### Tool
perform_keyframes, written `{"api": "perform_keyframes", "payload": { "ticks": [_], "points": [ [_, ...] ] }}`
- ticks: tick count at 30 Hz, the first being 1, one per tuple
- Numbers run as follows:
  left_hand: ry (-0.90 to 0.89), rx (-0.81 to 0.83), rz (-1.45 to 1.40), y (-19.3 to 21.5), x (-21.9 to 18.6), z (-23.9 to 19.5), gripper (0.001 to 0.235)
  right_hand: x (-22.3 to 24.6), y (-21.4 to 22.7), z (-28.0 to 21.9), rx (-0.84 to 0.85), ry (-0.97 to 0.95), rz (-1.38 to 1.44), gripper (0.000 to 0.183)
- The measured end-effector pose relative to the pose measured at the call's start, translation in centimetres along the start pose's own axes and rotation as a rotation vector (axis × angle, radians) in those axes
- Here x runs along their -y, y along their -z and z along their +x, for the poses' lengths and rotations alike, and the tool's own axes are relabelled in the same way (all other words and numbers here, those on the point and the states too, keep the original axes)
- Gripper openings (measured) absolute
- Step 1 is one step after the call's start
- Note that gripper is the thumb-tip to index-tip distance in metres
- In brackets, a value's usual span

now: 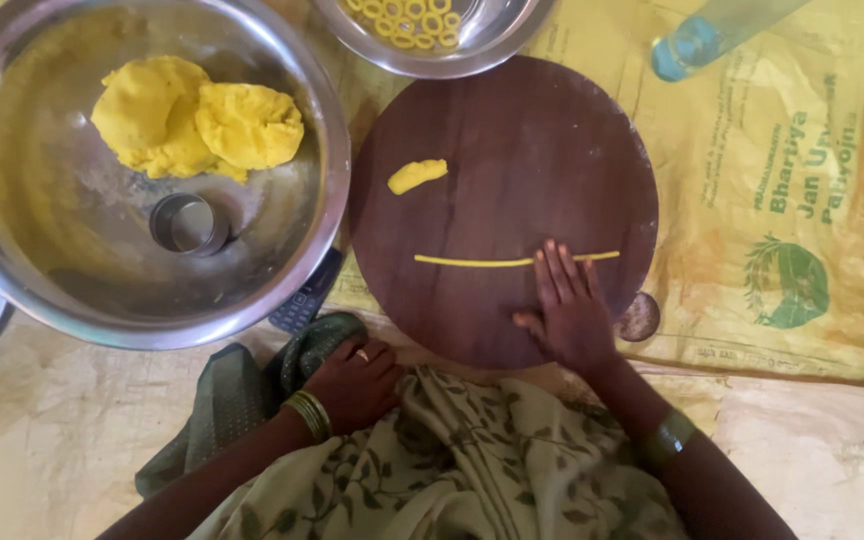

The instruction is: The person rolls a small piece of yellow dough into a thin rope on a round wooden board. They use their right hand to roll the dough back and forth, lengthening it into a uniform strand.

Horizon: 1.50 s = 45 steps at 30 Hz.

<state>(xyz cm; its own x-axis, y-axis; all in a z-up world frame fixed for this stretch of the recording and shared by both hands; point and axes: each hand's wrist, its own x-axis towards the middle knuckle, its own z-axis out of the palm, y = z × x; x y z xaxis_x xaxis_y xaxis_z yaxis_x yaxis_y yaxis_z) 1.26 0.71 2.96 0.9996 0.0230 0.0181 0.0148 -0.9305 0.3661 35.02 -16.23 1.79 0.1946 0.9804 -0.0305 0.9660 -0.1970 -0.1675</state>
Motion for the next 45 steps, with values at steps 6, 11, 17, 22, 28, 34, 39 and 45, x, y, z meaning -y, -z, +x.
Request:
{"api": "perform_keyframes", "payload": {
  "ticks": [6,11,17,22,28,34,39,45],
  "points": [
    [0.015,0.010,0.036,-0.5,-0.2,-0.6,0.041,-3.6,-0.9,7.9,-0.035,-0.073,-0.261,0.095],
    [0.036,0.049,0.018,-0.8,-0.1,-0.7,0.040,-3.8,-0.1,4.3,-0.024,-0.047,-0.250,0.096],
    [0.010,0.022,-0.019,-0.6,0.2,-0.4,0.041,-1.2,2.3,-3.3,0.093,-0.012,-0.159,0.097],
    [0.008,-0.022,-0.007,-0.7,0.1,-0.7,0.041,-0.8,3.3,-3.4,0.063,-0.063,-0.191,0.093],
    [0.005,-0.067,0.008,-1.0,0.1,-0.7,0.039,0.7,1.3,-1.3,0.057,-0.016,-0.174,0.093],
    [0.004,-0.027,0.017,-0.4,0.1,-0.5,0.041,-1.3,-0.1,2.9,-0.062,-0.074,-0.176,0.090],
    [0.019,0.009,-0.009,-0.4,0.0,-0.6,0.041,1.0,0.6,-1.3,0.064,-0.039,-0.139,0.096],
    [0.010,-0.049,0.000,-0.5,0.0,-0.6,0.039,2.3,1.4,-2.3,0.077,0.005,-0.125,0.095]
  ]
}}
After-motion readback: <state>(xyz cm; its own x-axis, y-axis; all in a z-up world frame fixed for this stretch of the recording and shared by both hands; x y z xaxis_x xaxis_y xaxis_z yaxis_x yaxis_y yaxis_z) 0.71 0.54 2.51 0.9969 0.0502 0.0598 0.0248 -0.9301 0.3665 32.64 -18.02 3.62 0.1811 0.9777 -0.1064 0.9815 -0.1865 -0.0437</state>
